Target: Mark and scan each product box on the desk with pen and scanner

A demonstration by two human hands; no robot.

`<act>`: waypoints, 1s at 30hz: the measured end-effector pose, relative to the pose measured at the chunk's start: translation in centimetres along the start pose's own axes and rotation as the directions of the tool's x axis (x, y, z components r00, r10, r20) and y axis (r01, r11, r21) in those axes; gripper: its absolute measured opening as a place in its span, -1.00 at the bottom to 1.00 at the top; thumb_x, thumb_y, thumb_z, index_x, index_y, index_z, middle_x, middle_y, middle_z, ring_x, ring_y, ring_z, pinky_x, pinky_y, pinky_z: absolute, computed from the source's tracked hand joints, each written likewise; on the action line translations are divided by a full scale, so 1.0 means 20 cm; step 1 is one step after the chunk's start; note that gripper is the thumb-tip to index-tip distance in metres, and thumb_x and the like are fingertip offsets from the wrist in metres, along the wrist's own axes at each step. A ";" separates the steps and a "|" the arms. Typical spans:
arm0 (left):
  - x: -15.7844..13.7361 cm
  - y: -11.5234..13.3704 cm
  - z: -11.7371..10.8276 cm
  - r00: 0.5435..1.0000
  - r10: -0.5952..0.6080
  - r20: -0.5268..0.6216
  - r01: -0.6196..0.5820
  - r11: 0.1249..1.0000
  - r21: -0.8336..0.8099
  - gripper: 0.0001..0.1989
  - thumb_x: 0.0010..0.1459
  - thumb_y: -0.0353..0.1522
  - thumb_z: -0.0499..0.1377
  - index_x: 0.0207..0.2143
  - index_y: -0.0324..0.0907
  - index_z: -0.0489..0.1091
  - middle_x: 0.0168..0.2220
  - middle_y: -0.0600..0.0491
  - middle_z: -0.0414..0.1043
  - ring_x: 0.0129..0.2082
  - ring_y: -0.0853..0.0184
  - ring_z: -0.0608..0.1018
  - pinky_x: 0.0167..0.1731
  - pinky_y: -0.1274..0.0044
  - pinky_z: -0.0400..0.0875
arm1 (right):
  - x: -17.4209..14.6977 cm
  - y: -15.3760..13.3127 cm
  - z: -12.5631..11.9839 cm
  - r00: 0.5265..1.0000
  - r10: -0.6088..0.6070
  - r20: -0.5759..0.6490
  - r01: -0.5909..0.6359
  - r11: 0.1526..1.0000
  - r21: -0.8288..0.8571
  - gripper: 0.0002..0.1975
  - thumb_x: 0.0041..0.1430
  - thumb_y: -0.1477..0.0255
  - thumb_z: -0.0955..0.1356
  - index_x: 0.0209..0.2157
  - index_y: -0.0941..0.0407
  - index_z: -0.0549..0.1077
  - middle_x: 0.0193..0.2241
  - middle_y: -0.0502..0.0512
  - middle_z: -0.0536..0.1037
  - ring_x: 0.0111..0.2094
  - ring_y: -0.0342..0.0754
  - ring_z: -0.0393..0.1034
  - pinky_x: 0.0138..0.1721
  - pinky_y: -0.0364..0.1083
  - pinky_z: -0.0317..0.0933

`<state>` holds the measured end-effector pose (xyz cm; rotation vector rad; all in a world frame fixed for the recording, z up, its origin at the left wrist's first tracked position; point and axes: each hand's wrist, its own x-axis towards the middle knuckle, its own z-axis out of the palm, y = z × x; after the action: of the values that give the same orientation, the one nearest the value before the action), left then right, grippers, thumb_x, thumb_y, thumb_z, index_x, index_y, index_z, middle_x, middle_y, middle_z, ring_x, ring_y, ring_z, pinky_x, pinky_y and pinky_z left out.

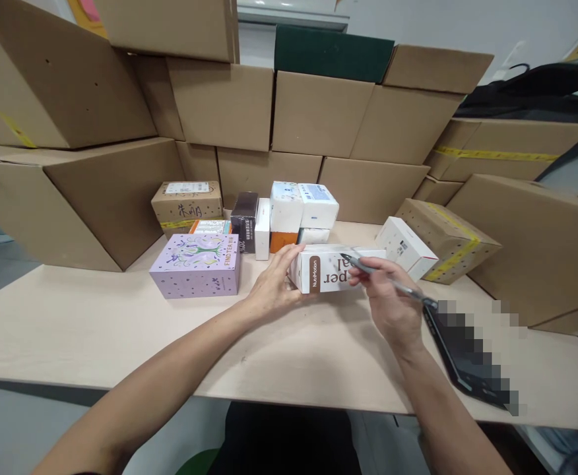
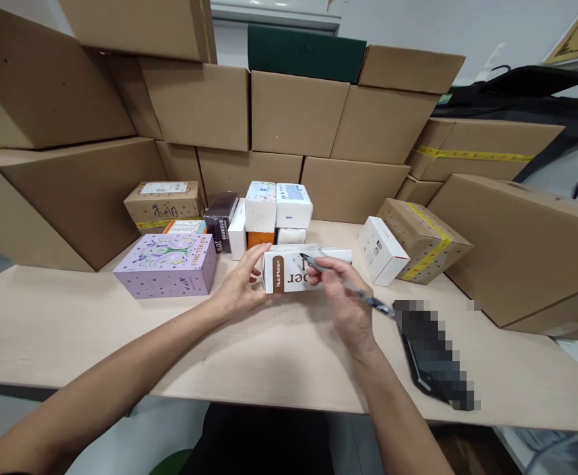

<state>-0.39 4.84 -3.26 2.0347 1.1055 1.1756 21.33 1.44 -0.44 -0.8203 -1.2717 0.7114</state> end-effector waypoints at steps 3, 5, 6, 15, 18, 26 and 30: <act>0.00 0.01 0.00 1.000 -0.026 -0.011 0.026 0.999 -0.032 -0.08 -0.03 -0.18 0.41 0.33 0.20 0.07 0.38 0.00 0.05 0.14 -0.03 0.38 0.15 0.11 0.30 | -0.04 0.05 0.02 0.999 0.003 0.053 0.005 0.989 -0.151 -0.76 0.13 0.25 0.46 -0.17 0.03 0.53 -0.32 0.07 0.63 -0.32 -0.04 0.53 -0.20 -0.03 0.41; 0.00 0.02 0.00 0.999 -0.043 -0.015 0.042 0.997 -0.069 -0.10 -0.05 -0.19 0.42 0.31 0.20 0.11 0.37 0.01 0.07 0.15 -0.03 0.38 0.17 0.10 0.28 | -0.06 0.08 0.02 0.998 0.023 0.066 -0.006 0.970 -0.241 -0.78 0.16 0.25 0.43 -0.18 0.04 0.53 -0.37 0.06 0.63 -0.33 -0.02 0.54 -0.22 -0.03 0.41; 0.00 0.02 0.00 0.998 -0.052 -0.019 0.050 0.995 -0.088 -0.11 -0.05 -0.20 0.43 0.30 0.20 0.13 0.37 0.02 0.08 0.16 -0.04 0.37 0.17 0.10 0.28 | -0.06 0.09 0.02 0.997 0.028 0.065 -0.009 0.959 -0.283 -0.78 0.18 0.24 0.41 -0.19 0.04 0.53 -0.39 0.06 0.63 -0.34 -0.01 0.54 -0.23 -0.03 0.41; 0.00 0.03 -0.01 0.999 -0.037 -0.009 0.036 0.995 -0.089 -0.15 -0.02 -0.19 0.42 0.29 0.21 0.14 0.35 0.02 0.10 0.16 -0.03 0.38 0.16 0.11 0.30 | -0.06 0.09 0.04 0.996 -0.026 0.089 0.058 0.921 -0.385 -0.81 0.23 0.22 0.36 -0.20 0.02 0.48 -0.41 0.04 0.62 -0.34 0.01 0.54 -0.23 -0.02 0.39; 0.00 0.04 -0.01 1.000 -0.030 -0.006 0.030 0.995 -0.097 -0.16 -0.01 -0.20 0.41 0.29 0.20 0.15 0.35 0.02 0.11 0.16 -0.03 0.38 0.16 0.11 0.30 | -0.06 0.08 0.04 0.995 -0.014 0.103 0.054 0.916 -0.397 -0.82 0.24 0.23 0.34 -0.21 0.02 0.48 -0.40 0.04 0.61 -0.34 0.01 0.53 -0.23 -0.02 0.38; 0.01 0.02 0.00 0.999 -0.019 -0.025 0.017 0.997 -0.082 -0.15 -0.02 -0.20 0.42 0.29 0.22 0.14 0.36 0.04 0.10 0.21 -0.02 0.35 0.19 0.13 0.28 | -0.06 0.09 0.04 0.994 -0.009 0.113 0.050 0.929 -0.366 -0.83 0.23 0.24 0.35 -0.20 0.00 0.49 -0.39 0.03 0.62 -0.33 0.01 0.53 -0.25 -0.04 0.37; 0.00 0.01 0.00 1.000 -0.006 -0.015 0.005 0.999 -0.054 -0.14 0.00 -0.18 0.40 0.31 0.22 0.11 0.38 0.03 0.06 0.21 -0.03 0.35 0.19 0.12 0.28 | -0.05 0.09 0.02 0.989 -0.021 0.143 0.072 0.930 -0.361 -0.85 0.26 0.25 0.34 -0.22 0.00 0.49 -0.40 0.00 0.60 -0.37 -0.03 0.50 -0.28 -0.07 0.34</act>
<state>-0.35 4.82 -3.11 1.9844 1.0743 1.2069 20.67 1.64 -2.40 -1.0528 -1.5721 0.5035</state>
